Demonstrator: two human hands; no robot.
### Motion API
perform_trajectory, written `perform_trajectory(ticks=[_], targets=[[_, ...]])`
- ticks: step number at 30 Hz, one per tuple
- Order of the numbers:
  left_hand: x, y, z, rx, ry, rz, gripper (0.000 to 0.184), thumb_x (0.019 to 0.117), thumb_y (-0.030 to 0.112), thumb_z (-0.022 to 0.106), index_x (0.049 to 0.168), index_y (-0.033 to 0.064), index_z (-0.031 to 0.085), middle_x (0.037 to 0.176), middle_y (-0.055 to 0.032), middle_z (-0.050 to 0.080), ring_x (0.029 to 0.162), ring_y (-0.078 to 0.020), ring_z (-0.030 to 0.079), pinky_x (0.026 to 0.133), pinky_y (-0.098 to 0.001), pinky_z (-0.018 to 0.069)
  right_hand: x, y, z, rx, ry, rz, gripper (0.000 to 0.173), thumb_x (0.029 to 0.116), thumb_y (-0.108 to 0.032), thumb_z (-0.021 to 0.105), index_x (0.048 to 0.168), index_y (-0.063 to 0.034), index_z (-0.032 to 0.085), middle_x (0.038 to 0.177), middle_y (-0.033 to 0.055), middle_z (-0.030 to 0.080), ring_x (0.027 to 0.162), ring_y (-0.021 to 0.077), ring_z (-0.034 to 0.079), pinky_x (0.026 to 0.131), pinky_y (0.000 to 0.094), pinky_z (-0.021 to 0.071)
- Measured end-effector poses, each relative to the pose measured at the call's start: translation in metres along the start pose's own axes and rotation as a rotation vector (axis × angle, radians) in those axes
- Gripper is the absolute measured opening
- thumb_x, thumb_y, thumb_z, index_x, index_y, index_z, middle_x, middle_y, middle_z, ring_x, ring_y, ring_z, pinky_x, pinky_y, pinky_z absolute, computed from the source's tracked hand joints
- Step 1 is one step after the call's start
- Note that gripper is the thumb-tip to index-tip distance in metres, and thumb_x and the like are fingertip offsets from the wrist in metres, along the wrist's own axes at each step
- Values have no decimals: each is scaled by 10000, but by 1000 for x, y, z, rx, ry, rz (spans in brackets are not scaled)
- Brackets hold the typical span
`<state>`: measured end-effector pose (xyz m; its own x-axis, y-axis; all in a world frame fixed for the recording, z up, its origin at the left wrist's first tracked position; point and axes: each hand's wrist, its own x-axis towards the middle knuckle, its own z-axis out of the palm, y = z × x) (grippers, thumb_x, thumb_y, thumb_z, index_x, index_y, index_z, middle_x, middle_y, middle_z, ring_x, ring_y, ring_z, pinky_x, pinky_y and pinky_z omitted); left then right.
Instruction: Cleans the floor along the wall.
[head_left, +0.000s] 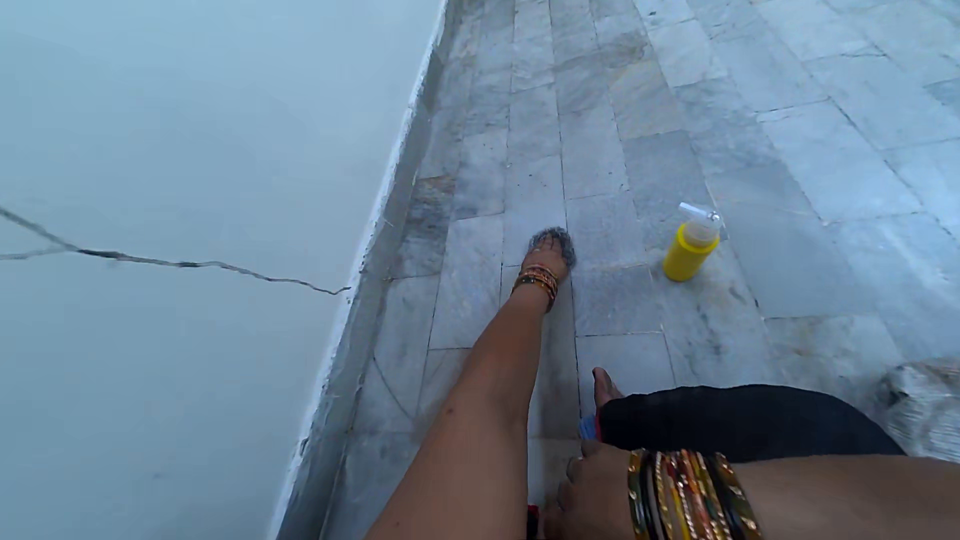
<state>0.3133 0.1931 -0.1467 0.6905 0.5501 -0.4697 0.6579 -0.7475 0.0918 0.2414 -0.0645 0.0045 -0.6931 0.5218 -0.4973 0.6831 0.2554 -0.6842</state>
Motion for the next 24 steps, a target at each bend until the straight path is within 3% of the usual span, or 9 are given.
perform_trajectory(ticks=[4, 8, 12, 16, 18, 19, 20, 24], targets=[[27, -23, -6, -49, 58, 6, 595, 1112, 277, 380, 1623, 6, 241, 1716, -180, 177, 1582, -334, 225, 1271, -524, 212, -9, -2, -17, 31, -83, -9, 498, 1071, -345, 546, 1382, 44, 578, 1335, 285, 623, 1267, 465, 573, 1034, 604, 423], [26, -68, -6, -92, 119, -51, 592, 1124, 267, 358, 1626, -8, 209, 1715, -201, 162, 1585, -355, 203, 1270, -549, 185, -6, 6, -18, 15, -84, 11, 497, 1060, -366, 563, 1384, 10, 589, 1288, 269, 645, 1240, 460, 588, 1000, 614, 445], [-2, -124, 1, -91, 124, -180, 602, 1115, 265, 395, 1614, -30, 233, 1699, -234, 189, 1565, -393, 248, 1257, -558, 232, 0, 10, -20, 20, -112, 67, 437, 1079, -264, 528, 1434, -10, 557, 1316, 293, 624, 1251, 472, 582, 1026, 627, 435], [-60, -168, 21, -80, 92, -292, 616, 1120, 264, 378, 1616, -49, 191, 1700, -255, 154, 1574, -390, 223, 1269, -533, 222, 0, 5, -31, -21, -169, 171, 429, 1061, -147, 553, 1461, 6, 524, 1288, 305, 631, 1213, 463, 608, 1016, 623, 450], [-96, -179, 32, -73, 68, -349, 622, 1122, 262, 373, 1620, -48, 168, 1704, -253, 139, 1577, -383, 219, 1265, -528, 238, 0, 3, -32, -39, -171, 238, 465, 1066, -179, 563, 1495, -10, 500, 1297, 309, 630, 1249, 472, 585, 1097, 693, 340], [-114, -183, 39, -78, 63, -373, 626, 1120, 262, 377, 1620, -48, 163, 1705, -251, 136, 1577, -380, 219, 1263, -530, 241, 0, 3, -33, -37, -168, 269, 487, 1073, -216, 564, 1513, -23, 488, 1314, 312, 626, 1288, 479, 558, 1158, 740, 213], [-132, -187, 48, -93, 65, -395, 630, 1117, 260, 389, 1620, -46, 166, 1707, -248, 134, 1578, -381, 215, 1263, -533, 237, 0, 4, -33, -36, -163, 289, 507, 1075, -248, 566, 1528, -38, 479, 1328, 309, 624, 1314, 477, 541, 1179, 748, 144], [-196, -195, 85, -105, 11, -486, 667, 1116, 305, 391, 1631, -27, 128, 1717, -236, 80, 1590, -372, 171, 1274, -520, 213, 1, 8, -29, -37, -112, 321, 555, 1063, -326, 592, 1523, -35, 483, 1324, 312, 624, 1307, 480, 541, 1167, 742, 168]])
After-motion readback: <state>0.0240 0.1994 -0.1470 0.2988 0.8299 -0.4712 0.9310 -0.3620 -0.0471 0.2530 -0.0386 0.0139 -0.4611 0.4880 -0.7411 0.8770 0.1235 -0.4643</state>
